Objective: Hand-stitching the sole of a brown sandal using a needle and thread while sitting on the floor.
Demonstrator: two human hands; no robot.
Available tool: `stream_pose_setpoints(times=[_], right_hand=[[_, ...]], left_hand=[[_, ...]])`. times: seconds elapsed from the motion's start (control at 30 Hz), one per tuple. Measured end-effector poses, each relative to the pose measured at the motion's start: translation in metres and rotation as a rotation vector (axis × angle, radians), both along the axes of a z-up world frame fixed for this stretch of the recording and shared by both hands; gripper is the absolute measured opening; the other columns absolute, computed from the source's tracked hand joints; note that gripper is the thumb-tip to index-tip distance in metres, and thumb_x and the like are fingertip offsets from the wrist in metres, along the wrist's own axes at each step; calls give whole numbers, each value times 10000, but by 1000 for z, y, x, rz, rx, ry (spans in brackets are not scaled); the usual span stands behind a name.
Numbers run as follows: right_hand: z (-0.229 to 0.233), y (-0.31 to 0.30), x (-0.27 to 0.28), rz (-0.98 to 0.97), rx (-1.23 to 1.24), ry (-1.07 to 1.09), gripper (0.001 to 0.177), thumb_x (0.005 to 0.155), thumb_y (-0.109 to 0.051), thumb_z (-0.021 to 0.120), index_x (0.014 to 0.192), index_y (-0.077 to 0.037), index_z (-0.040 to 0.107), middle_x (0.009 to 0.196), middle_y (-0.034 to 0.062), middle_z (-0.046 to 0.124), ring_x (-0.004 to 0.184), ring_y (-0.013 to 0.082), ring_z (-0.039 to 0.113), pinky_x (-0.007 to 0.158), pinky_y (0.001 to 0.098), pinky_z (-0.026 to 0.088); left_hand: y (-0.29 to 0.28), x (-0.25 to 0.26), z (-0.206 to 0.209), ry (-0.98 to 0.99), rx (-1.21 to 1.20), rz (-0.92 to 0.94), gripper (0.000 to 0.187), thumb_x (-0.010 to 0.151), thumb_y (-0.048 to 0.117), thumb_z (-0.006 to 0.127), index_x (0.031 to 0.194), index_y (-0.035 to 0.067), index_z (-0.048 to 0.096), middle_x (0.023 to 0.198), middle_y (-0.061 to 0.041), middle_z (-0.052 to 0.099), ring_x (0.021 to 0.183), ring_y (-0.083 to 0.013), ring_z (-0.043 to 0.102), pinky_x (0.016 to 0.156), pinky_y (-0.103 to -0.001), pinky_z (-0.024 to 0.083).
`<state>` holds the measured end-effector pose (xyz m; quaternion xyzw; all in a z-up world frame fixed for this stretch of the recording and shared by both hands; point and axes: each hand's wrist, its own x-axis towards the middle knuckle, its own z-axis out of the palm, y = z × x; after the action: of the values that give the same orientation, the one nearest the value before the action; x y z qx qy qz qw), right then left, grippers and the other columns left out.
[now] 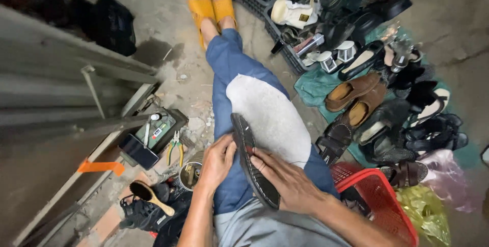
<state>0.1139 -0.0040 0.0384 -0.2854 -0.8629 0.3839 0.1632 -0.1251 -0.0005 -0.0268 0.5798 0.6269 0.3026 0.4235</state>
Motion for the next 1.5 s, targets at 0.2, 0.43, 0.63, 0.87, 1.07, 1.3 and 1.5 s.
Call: stream_pose_setpoints(times=[0.2, 0.43, 0.63, 0.87, 1.07, 1.3, 1.5], right_hand=[[-26, 33, 24, 53, -173, -143, 1085, 740, 90, 650, 1640, -98, 72, 1718, 195, 124, 1529, 402, 345, 996, 479, 501], [-34, 104, 138, -419, -99, -544, 327, 971, -370, 713, 1192, -134, 659, 1176, 57, 651, 1081, 248, 662, 964, 419, 544], [-24, 156, 74, -497, 350, -329, 297, 1053, -186, 668, 1229, 48, 615, 1423, 308, 544, 1313, 439, 532, 1084, 594, 478], [-52, 121, 7, -168, 276, -125, 212, 868, 38, 701, 1056, -18, 619, 1559, 179, 425, 1478, 467, 313, 1177, 688, 367], [-20, 104, 29, -221, -175, 62, 85, 986, -170, 606, 975, -88, 627, 1347, 162, 633, 1129, 379, 642, 878, 505, 516], [-31, 108, 24, -264, -772, 279, 180, 1016, -179, 599, 1040, -59, 732, 786, 98, 755, 701, 231, 719, 708, 398, 558], [-56, 113, -2, -403, -425, 33, 153, 977, -184, 677, 1126, -161, 701, 894, 65, 785, 847, 253, 774, 707, 394, 608]], left_hand=[[47, -2, -27, 67, 11, -100, 318, 1071, 265, 482, 1195, 89, 716, 1148, -80, 758, 1093, -290, 719, 868, -389, 549], [54, 2, -17, 43, 74, -160, 260, 1083, 191, 480, 1129, 36, 683, 987, -104, 694, 901, -288, 677, 797, -377, 518], [50, 9, -15, 171, 114, -196, 222, 1064, 151, 524, 1136, 23, 691, 1046, -116, 721, 948, -312, 692, 843, -410, 553], [51, 14, -2, 254, 182, -234, 241, 1080, 153, 496, 1134, 29, 696, 1058, -108, 728, 923, -299, 699, 746, -400, 558], [58, 23, 13, 226, 210, -189, 192, 1067, 154, 518, 1050, 122, 707, 721, -119, 603, 731, -371, 669, 618, -462, 567], [63, 12, 28, -62, -134, -211, 255, 1039, 153, 457, 1129, 49, 671, 815, -221, 638, 737, -429, 631, 715, -562, 537], [70, 6, 32, -162, -206, -271, 342, 1073, 136, 425, 1299, 39, 662, 967, -256, 722, 893, -449, 718, 779, -541, 569]])
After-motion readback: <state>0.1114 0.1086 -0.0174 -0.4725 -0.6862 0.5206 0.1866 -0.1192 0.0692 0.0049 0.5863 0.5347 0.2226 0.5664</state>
